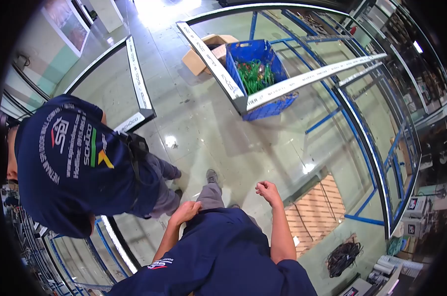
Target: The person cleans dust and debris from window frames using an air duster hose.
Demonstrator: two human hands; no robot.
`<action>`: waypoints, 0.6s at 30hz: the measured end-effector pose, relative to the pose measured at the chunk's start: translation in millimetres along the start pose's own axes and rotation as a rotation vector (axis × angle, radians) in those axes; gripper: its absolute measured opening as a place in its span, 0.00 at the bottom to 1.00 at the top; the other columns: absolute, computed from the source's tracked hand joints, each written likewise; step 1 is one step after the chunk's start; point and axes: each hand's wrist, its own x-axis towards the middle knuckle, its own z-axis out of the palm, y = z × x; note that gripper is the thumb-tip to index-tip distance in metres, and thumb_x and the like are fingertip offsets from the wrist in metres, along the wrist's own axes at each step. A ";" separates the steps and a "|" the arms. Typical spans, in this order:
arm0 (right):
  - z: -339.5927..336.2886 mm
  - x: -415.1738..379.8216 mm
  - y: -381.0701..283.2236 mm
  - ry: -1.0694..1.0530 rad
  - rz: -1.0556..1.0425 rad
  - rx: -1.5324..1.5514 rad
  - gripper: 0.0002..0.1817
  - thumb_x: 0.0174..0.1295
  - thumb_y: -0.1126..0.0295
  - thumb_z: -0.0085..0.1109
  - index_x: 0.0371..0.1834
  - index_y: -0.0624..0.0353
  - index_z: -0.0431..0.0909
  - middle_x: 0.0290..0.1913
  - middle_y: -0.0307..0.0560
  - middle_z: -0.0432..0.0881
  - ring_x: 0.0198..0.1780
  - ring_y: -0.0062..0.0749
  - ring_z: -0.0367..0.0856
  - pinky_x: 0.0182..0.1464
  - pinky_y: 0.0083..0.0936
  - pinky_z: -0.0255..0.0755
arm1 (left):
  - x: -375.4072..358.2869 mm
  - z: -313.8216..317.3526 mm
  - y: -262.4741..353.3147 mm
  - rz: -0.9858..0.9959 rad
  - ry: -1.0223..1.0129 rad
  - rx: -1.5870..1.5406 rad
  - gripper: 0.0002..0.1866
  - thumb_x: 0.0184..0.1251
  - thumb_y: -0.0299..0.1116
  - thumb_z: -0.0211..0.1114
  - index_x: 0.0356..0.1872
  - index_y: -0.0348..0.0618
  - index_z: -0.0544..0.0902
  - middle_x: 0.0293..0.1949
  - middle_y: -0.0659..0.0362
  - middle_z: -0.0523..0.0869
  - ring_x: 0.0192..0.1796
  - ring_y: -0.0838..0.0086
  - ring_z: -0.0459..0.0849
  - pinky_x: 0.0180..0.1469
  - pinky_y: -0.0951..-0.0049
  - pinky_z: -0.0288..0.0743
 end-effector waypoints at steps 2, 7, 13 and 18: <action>-0.1 23.7 -30.1 0.033 -0.030 0.020 0.18 0.69 0.59 0.59 0.51 0.64 0.80 0.43 0.46 0.87 0.41 0.28 0.86 0.43 0.23 0.78 | 32.0 -29.1 16.6 0.168 0.103 0.084 0.21 0.72 0.42 0.52 0.46 0.33 0.85 0.40 0.41 0.88 0.44 0.47 0.86 0.51 0.56 0.77; -7.2 74.3 -114.8 0.190 -0.104 0.038 0.17 0.69 0.61 0.60 0.51 0.63 0.80 0.45 0.45 0.86 0.44 0.28 0.85 0.45 0.25 0.78 | 115.0 -132.1 77.3 0.184 0.054 0.090 0.21 0.68 0.38 0.58 0.58 0.39 0.80 0.46 0.40 0.86 0.52 0.45 0.83 0.55 0.55 0.76; -14.0 158.4 -201.0 0.421 -0.407 -0.122 0.14 0.65 0.66 0.63 0.47 0.65 0.83 0.40 0.45 0.87 0.39 0.24 0.83 0.44 0.23 0.76 | 203.4 -263.1 150.0 0.342 0.170 0.040 0.22 0.68 0.39 0.60 0.58 0.37 0.79 0.43 0.44 0.88 0.47 0.52 0.86 0.51 0.59 0.78; -2.8 226.9 -279.6 0.527 -0.548 -0.181 0.14 0.64 0.68 0.64 0.49 0.62 0.83 0.48 0.45 0.86 0.47 0.28 0.83 0.48 0.27 0.77 | 274.1 -320.8 161.7 0.320 0.188 -0.242 0.22 0.68 0.37 0.60 0.58 0.33 0.79 0.39 0.46 0.88 0.41 0.63 0.87 0.47 0.64 0.78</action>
